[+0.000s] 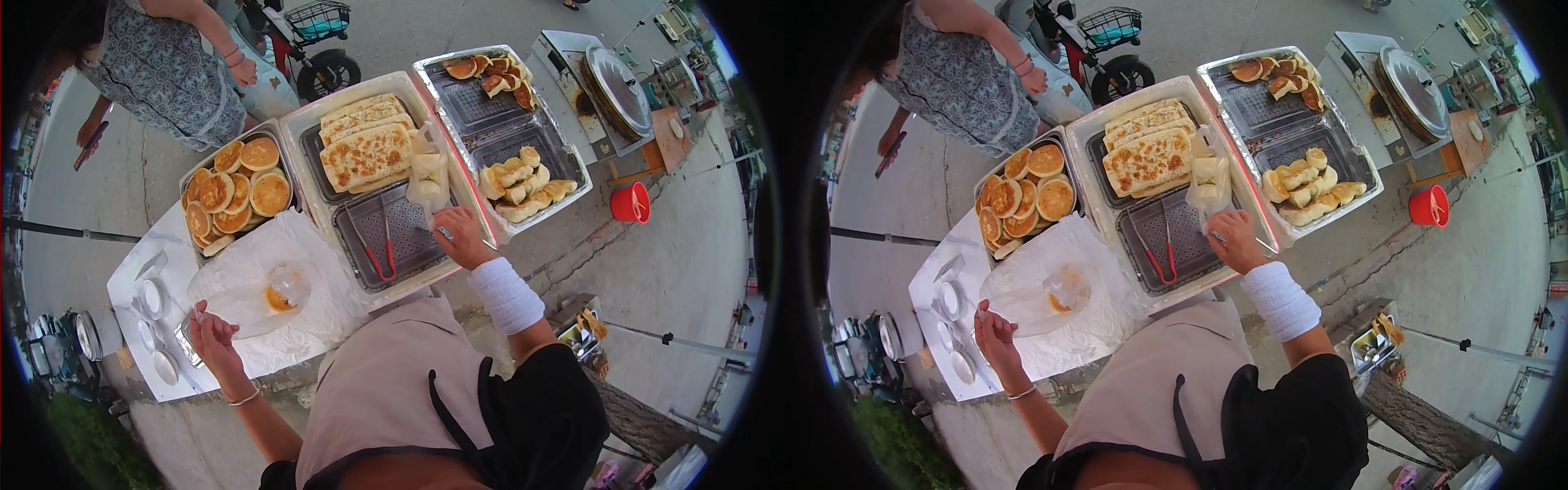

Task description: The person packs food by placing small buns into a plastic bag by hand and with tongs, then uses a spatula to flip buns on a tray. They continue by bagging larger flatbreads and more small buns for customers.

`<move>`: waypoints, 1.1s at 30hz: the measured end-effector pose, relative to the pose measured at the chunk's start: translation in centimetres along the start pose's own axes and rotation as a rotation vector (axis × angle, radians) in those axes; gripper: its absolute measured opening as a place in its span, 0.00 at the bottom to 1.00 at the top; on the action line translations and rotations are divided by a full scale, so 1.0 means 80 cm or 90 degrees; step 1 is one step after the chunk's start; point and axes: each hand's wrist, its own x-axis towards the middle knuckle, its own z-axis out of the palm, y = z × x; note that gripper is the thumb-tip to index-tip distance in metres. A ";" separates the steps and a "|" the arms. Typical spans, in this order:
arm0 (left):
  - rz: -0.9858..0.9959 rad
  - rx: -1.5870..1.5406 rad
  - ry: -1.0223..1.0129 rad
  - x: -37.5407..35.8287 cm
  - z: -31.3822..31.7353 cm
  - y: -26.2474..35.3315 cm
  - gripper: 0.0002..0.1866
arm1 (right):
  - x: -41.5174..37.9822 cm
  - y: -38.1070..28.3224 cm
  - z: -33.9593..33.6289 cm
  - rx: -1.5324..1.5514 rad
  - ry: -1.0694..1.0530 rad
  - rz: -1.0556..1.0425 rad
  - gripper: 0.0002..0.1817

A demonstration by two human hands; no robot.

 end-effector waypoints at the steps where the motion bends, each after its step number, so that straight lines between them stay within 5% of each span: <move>1: -0.001 0.007 0.005 0.001 0.005 0.000 0.15 | -0.007 -0.006 -0.003 0.019 -0.013 0.010 0.11; 20: -0.004 0.055 0.087 -0.010 0.038 0.004 0.14 | 0.092 0.042 -0.013 -0.054 0.031 -0.123 0.11; 27: -0.023 0.056 0.122 -0.022 0.051 0.016 0.14 | 0.165 0.060 0.014 -0.079 0.135 0.063 0.36; 33: -0.035 0.081 0.069 -0.030 0.057 0.021 0.15 | 0.178 0.122 0.044 -0.087 -0.011 0.014 0.16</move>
